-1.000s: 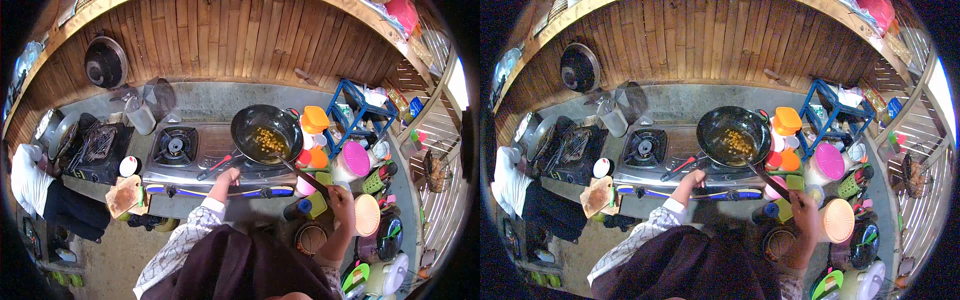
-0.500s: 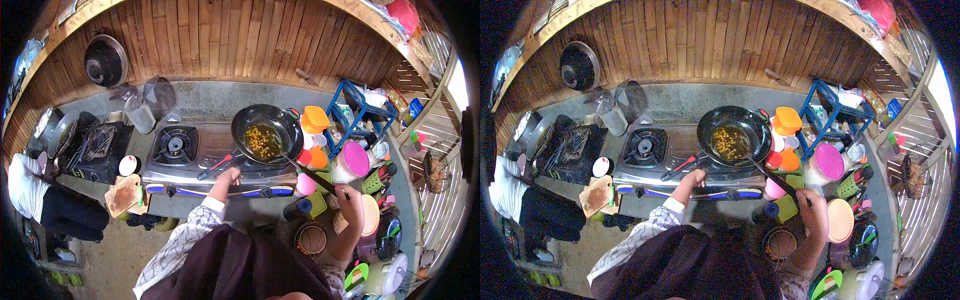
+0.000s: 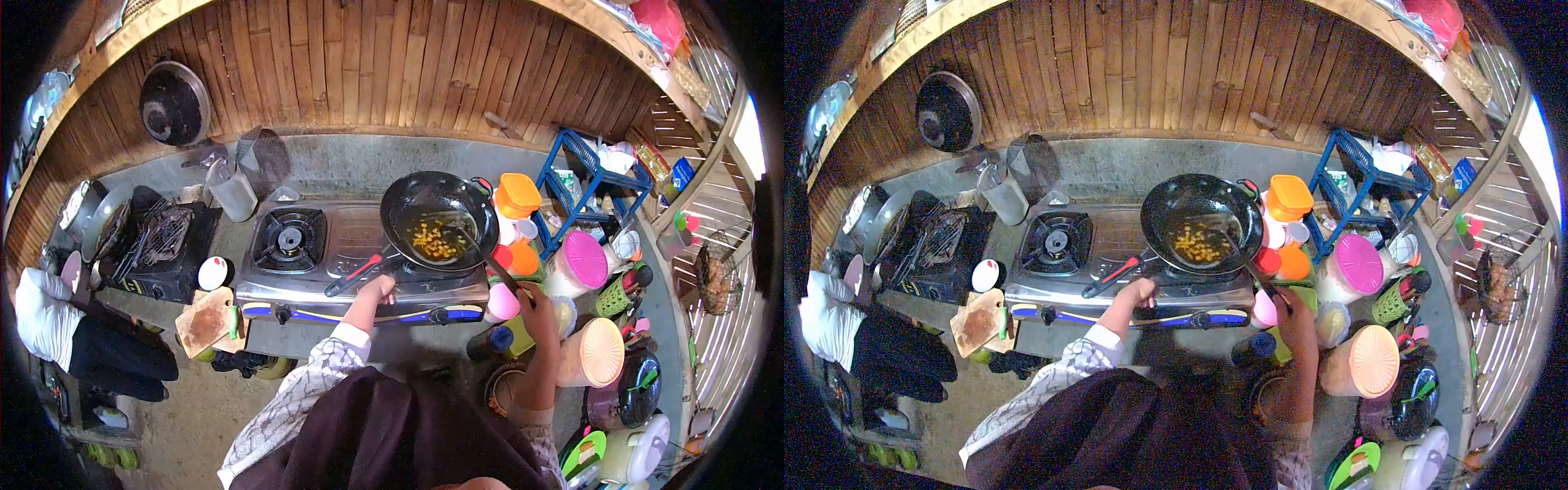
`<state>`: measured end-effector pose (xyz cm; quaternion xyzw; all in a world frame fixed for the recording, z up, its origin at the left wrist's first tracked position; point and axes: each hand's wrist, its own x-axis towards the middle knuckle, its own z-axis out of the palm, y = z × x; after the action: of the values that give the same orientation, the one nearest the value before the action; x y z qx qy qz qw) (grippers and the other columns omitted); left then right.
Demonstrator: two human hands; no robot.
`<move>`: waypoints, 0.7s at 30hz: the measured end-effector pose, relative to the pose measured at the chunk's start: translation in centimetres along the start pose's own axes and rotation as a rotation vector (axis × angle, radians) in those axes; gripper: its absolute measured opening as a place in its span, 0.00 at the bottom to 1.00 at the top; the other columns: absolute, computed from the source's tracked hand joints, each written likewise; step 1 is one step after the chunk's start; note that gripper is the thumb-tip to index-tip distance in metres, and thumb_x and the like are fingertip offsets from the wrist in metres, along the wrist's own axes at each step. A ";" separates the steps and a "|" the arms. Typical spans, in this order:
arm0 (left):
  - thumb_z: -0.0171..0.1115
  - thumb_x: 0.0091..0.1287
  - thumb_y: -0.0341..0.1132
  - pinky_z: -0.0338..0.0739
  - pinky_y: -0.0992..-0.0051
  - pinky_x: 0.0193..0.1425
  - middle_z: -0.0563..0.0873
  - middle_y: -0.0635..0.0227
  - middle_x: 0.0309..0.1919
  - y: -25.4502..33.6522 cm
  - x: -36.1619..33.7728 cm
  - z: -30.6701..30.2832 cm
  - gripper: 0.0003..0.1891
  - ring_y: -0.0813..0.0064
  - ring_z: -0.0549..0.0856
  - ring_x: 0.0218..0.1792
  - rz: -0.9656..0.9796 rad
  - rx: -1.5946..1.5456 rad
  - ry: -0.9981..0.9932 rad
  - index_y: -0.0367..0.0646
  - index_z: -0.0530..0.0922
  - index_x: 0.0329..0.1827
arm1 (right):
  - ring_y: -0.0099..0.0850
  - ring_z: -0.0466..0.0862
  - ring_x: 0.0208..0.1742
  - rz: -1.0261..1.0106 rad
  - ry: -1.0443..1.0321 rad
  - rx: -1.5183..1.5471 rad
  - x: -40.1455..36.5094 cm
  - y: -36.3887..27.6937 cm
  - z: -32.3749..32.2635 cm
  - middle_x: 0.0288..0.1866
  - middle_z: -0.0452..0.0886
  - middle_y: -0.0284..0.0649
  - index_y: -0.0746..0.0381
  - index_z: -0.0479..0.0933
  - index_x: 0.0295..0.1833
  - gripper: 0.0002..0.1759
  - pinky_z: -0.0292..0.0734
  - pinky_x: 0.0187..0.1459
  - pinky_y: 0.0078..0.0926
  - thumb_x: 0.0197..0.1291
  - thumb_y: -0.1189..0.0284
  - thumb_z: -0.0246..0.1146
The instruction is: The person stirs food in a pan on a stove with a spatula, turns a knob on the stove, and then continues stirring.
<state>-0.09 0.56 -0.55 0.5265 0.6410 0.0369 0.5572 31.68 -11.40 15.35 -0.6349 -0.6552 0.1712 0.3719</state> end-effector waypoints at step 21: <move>0.35 0.60 0.45 0.67 0.74 0.21 0.79 0.63 0.13 0.6 -1.2 0.1 0.25 0.74 0.74 0.15 0.008 -0.103 0.026 0.40 0.75 0.15 | 0.21 0.69 0.22 0.163 -0.053 0.465 5.2 -0.5 9.7 0.22 0.71 0.34 0.64 0.70 0.49 0.15 0.65 0.27 0.18 0.59 0.68 0.51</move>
<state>0.13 -0.08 0.62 0.4991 0.6433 0.0788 0.5752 24.93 -4.01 10.61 -0.5784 -0.5544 0.3631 0.4756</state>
